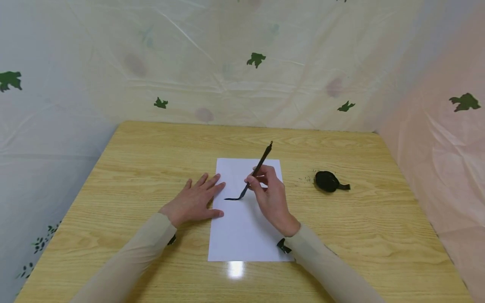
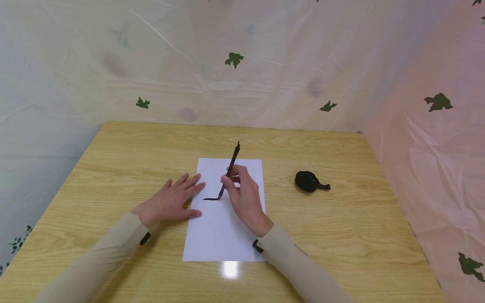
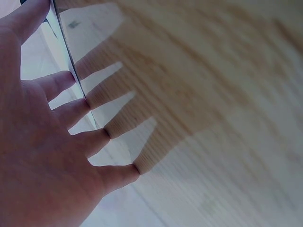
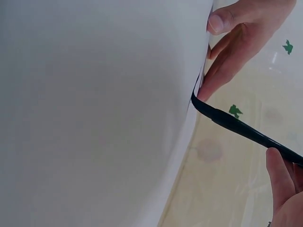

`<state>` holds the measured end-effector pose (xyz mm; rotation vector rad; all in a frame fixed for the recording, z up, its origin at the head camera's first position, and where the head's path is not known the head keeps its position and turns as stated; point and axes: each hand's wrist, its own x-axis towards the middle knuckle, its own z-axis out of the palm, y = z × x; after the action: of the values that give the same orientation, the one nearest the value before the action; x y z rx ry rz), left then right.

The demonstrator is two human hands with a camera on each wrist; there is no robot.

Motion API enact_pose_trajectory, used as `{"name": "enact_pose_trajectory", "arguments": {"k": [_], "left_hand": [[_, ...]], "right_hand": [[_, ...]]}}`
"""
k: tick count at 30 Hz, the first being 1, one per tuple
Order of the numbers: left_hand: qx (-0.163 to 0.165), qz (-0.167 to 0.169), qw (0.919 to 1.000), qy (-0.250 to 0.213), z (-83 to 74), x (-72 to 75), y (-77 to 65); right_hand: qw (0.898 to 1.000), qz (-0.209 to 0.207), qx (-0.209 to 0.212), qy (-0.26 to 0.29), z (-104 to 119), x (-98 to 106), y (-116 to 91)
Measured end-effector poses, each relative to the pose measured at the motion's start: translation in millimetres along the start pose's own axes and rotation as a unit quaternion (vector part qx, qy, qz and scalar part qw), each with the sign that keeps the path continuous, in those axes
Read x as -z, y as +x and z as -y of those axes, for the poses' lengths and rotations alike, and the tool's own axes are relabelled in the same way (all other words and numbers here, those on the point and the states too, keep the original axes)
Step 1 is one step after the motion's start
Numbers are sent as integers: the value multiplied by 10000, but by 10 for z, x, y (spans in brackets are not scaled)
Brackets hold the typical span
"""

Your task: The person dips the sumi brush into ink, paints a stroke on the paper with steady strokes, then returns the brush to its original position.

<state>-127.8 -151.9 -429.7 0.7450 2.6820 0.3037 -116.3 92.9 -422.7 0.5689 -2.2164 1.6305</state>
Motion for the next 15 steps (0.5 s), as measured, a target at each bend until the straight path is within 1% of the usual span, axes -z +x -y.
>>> {"name": "enact_pose_trajectory", "arguments": {"k": [11,15], "left_hand": [[-43,-50,10000,-35,7,-8,3],[-3,1,10000,-34,3,-6,8]], "right_hand": [[9999,-89,59,-40,-21,39,-11],[9999,-86,67,-9,-28,56,-14]]}}
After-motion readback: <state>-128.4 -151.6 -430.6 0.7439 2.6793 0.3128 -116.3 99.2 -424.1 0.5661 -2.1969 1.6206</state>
